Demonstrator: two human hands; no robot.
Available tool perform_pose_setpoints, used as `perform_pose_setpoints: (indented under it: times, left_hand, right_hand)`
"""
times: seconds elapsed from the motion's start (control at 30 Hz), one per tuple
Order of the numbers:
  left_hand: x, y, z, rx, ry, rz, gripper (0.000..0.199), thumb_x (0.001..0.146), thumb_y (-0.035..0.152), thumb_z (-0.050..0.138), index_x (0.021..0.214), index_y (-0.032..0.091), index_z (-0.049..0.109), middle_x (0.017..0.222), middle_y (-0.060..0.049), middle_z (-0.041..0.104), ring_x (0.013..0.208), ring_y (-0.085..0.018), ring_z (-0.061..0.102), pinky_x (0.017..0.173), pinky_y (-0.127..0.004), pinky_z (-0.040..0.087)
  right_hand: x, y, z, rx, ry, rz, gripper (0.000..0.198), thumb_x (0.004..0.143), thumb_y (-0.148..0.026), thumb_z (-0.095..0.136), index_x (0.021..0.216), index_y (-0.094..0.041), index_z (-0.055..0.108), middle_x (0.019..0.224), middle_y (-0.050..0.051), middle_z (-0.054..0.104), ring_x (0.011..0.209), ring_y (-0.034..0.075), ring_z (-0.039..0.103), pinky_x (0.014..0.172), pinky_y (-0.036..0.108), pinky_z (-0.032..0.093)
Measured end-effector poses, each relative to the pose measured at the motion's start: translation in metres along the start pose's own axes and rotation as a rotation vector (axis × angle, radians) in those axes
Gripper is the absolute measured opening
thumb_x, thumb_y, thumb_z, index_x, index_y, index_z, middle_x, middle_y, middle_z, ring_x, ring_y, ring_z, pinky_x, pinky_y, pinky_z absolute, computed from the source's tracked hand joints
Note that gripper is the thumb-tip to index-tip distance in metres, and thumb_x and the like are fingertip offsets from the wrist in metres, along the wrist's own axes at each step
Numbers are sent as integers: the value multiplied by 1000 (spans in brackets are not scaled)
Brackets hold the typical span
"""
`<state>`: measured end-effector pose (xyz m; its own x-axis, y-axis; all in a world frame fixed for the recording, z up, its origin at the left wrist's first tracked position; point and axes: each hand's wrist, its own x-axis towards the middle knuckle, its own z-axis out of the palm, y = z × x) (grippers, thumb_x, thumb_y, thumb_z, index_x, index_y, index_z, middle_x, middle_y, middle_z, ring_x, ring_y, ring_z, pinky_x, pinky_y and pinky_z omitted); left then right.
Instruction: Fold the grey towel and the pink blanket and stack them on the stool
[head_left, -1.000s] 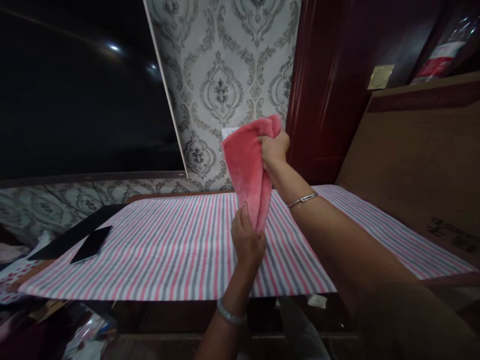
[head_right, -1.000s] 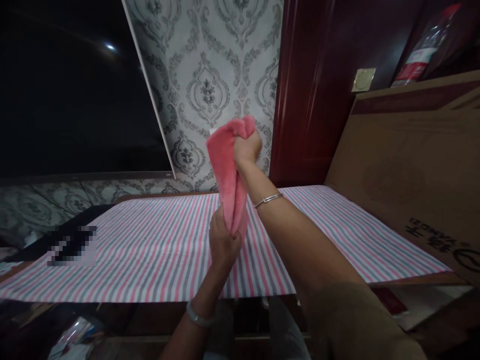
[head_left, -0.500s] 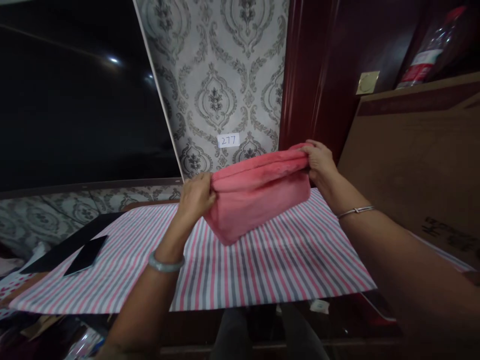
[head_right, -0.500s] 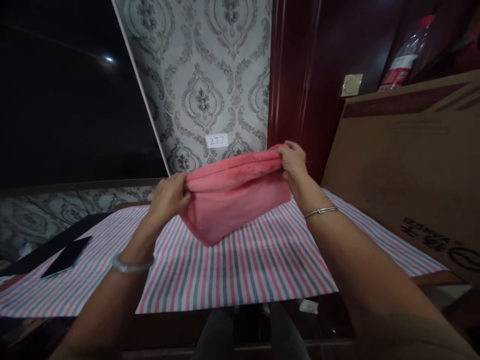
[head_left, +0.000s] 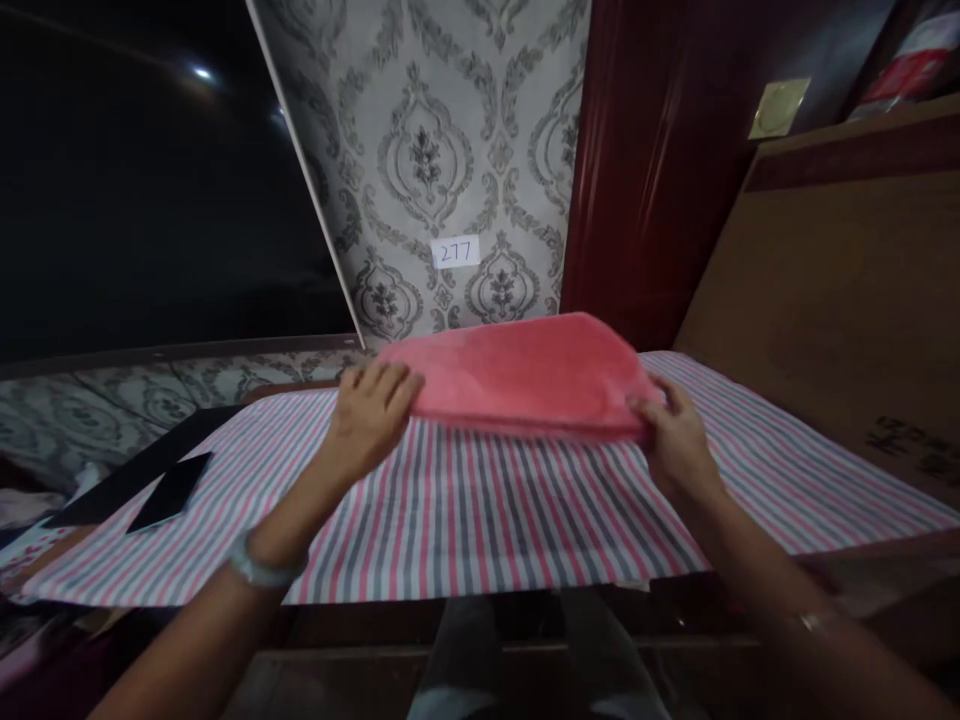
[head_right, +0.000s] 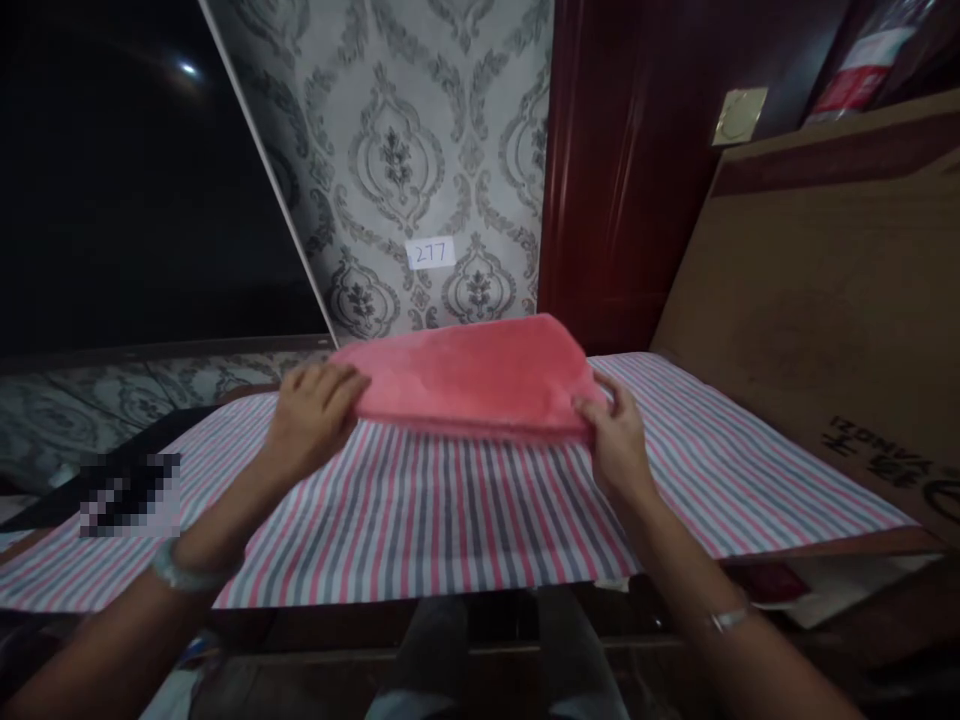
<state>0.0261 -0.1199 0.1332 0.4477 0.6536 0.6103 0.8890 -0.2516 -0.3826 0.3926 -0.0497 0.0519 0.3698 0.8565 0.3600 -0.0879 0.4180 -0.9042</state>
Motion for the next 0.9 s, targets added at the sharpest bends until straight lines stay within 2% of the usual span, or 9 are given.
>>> perform_pose_setpoints:
  times: [0.07,0.13,0.27,0.5,0.57,0.67,0.73,0.8,0.9]
  left_hand:
    - [-52,17,31,-53,-130,88,38,91,12,42,121,19,64,124,-16,65,114,-30,57,92,-46,42]
    - [-94,35,56,-131,-264,125,40,88,8,43,119,20,66,120,-14,69,109,-28,61,90,-43,45]
    - [-128,53,75,-176,-283,21,45,83,7,48,123,18,66,127,-16,67,119,-31,59,96,-46,45]
    - [-133,49,59,-338,-221,-74,46,83,19,52,127,19,64,132,-15,65,124,-31,58,99,-48,44]
    - [-125,44,53,-414,-185,-123,42,87,26,50,125,20,64,129,-13,67,121,-30,59,101,-49,43]
    - [-90,39,51,-456,-139,-241,44,94,31,39,130,18,61,130,-13,66,123,-28,59,106,-48,43]
    - [-56,42,56,-428,-172,-305,51,95,34,38,140,14,53,143,-16,58,134,-29,52,112,-48,39]
    - [-24,52,66,-378,-241,-339,60,95,36,40,148,8,42,155,-20,43,145,-31,39,117,-52,32]
    - [-1,70,86,-288,-311,-316,67,96,42,43,153,9,34,163,-20,27,152,-34,21,122,-59,16]
  right_hand:
    - [-49,31,-22,-22,-47,306,66,58,-41,76,120,-22,60,71,-3,62,62,18,61,59,31,51]
    - [-81,52,-37,-54,-81,465,72,53,-41,78,120,-21,59,66,-4,61,59,19,61,56,31,51]
    - [-94,61,-46,-67,-150,508,83,55,-42,79,131,-23,52,71,-3,64,65,20,65,59,30,52]
    - [-88,64,-60,-119,-242,516,80,62,-50,76,133,-24,52,93,6,72,86,26,71,78,39,58]
    - [-83,61,-64,-226,-231,432,75,65,-53,73,131,-24,56,99,9,73,96,29,71,84,43,57]
    - [-63,46,-49,-427,-172,136,69,76,-58,63,136,-24,56,120,14,69,116,31,64,96,48,53]
    - [-47,31,-21,-524,-232,-69,67,86,-56,51,146,-24,48,140,14,60,130,30,55,106,51,47]
    - [-33,19,17,-627,-373,-241,67,92,-51,41,152,-21,40,153,13,47,142,28,43,115,51,37]
    - [-26,19,69,-832,-536,-386,68,95,-43,37,156,-14,32,161,14,34,150,28,28,120,52,26]
